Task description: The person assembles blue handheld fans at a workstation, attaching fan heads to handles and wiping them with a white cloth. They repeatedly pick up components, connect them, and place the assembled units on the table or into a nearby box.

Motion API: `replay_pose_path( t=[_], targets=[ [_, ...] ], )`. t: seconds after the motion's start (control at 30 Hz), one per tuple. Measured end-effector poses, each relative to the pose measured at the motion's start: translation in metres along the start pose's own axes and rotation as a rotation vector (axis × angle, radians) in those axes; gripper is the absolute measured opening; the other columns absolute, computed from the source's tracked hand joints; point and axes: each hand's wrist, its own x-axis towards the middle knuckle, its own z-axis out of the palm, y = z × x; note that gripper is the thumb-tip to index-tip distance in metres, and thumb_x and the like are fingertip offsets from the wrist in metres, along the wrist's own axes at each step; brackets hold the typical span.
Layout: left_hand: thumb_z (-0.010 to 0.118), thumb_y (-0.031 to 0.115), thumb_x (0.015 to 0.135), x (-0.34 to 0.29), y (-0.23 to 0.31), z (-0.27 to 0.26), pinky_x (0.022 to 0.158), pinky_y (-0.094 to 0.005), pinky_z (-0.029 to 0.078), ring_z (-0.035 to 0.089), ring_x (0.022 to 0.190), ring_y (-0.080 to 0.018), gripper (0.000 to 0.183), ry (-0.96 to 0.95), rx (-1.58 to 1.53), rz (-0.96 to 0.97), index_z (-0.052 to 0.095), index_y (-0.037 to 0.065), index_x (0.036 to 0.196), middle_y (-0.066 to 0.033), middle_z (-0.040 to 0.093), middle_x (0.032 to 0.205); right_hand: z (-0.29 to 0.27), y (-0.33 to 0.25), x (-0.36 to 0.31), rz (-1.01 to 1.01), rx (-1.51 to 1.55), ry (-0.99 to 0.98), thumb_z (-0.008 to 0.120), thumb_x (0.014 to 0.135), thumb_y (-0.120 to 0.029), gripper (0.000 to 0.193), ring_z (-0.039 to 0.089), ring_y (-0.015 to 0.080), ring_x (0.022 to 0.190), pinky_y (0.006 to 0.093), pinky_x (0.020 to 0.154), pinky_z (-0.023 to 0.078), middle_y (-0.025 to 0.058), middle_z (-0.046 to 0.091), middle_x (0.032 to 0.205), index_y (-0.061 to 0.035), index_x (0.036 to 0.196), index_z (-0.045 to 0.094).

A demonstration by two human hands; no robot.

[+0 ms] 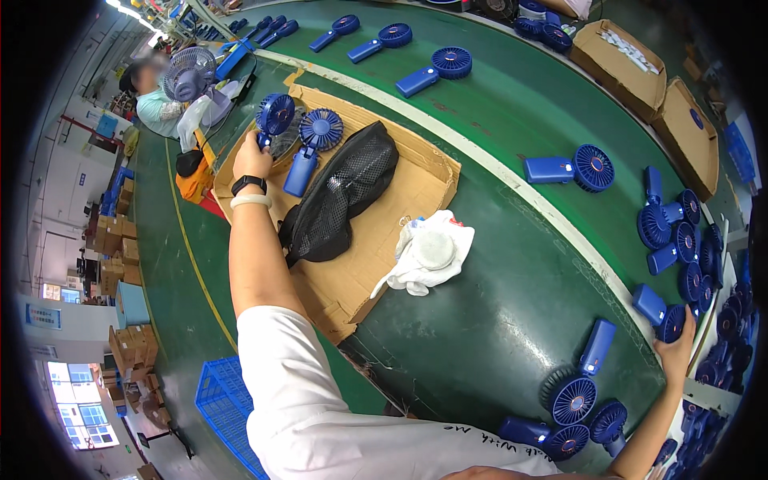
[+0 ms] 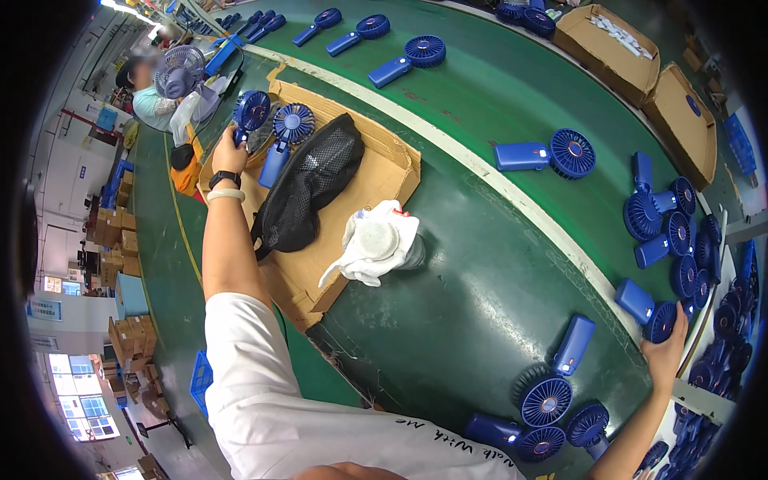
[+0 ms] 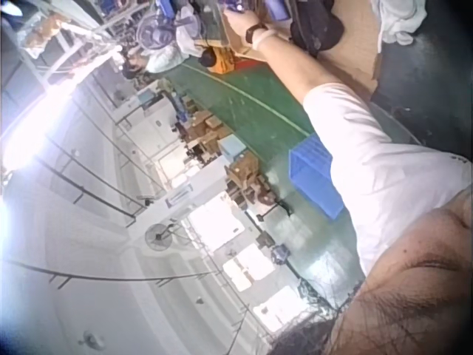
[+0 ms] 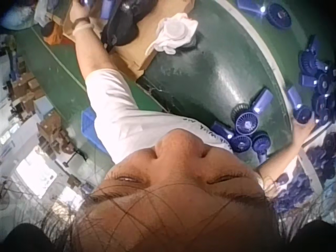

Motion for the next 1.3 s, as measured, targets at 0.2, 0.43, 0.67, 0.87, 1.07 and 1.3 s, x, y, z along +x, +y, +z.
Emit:
replay_pose_path(
  t=[0.2, 0.43, 0.67, 0.87, 1.07, 1.3],
  targets=[
    [0.062, 0.016, 0.080, 0.000, 0.004, -0.006, 0.080, -0.0449, 0.047, 0.059, 0.099, -0.0336, 0.042, -0.036, 0.045, 0.091, 0.049, 0.018, 0.119, -0.0143, 0.061, 0.107, -0.017, -0.012, -0.054, 0.143, 0.394, 0.023, 0.063, 0.052, 0.002, 0.091, 0.044, 0.0251, 0.116, 0.0317, 0.102, 0.032, 0.0135, 0.043, 0.127, -0.0050, 0.138, 0.034],
    [0.069, 0.019, 0.071, 0.007, 0.010, -0.076, 0.091, -0.0447, 0.041, 0.053, 0.104, -0.0389, 0.053, 0.379, 0.000, 0.253, 0.053, -0.003, 0.116, -0.0254, 0.055, 0.115, -0.041, -0.028, -0.081, 0.141, 0.348, 0.108, 0.075, 0.050, -0.002, 0.090, 0.048, 0.0261, 0.113, 0.0339, 0.099, 0.037, 0.0136, 0.048, 0.122, -0.0067, 0.133, 0.040],
    [0.069, 0.017, 0.075, -0.240, 0.264, -0.224, 0.094, -0.0391, 0.037, 0.048, 0.105, -0.0280, 0.060, 0.114, -0.668, 0.876, 0.042, -0.005, 0.124, -0.0210, 0.049, 0.120, -0.048, -0.074, -0.102, -0.067, 0.481, -0.085, 0.083, 0.049, -0.016, 0.082, 0.044, 0.0353, 0.116, 0.0393, 0.099, 0.039, 0.0197, 0.041, 0.123, -0.0077, 0.124, 0.048],
    [0.078, 0.019, 0.064, -0.384, 0.376, -0.169, 0.086, -0.0436, 0.043, 0.050, 0.097, -0.0408, 0.082, -0.694, -0.638, 1.261, 0.035, 0.000, 0.131, -0.0219, 0.047, 0.116, -0.065, -0.108, -0.081, -0.355, 0.560, -0.028, 0.082, 0.053, -0.018, 0.076, 0.046, 0.0365, 0.113, 0.0396, 0.095, 0.041, 0.0192, 0.041, 0.122, -0.0088, 0.121, 0.050],
    [0.048, 0.013, 0.093, -0.387, 0.402, -0.097, 0.058, -0.0240, 0.050, 0.058, 0.079, -0.0139, 0.050, -1.403, -1.541, 0.499, 0.027, 0.004, 0.137, -0.0118, 0.055, 0.109, -0.045, 0.006, 0.010, -0.081, 0.642, 0.013, 0.073, 0.075, -0.024, 0.066, 0.048, 0.0250, 0.114, 0.0370, 0.096, 0.040, 0.0143, 0.048, 0.124, -0.0024, 0.130, 0.043],
    [0.051, 0.016, 0.092, -0.365, 0.381, -0.078, 0.074, -0.0341, 0.049, 0.058, 0.089, -0.0241, 0.045, -0.875, -1.061, 0.369, 0.037, 0.001, 0.132, -0.0172, 0.056, 0.110, -0.018, 0.125, 0.100, 0.306, -0.046, 0.420, 0.066, 0.073, -0.015, 0.050, 0.052, 0.0389, 0.107, 0.0440, 0.090, 0.044, 0.0222, 0.054, 0.111, -0.0030, 0.119, 0.050]
  ],
)
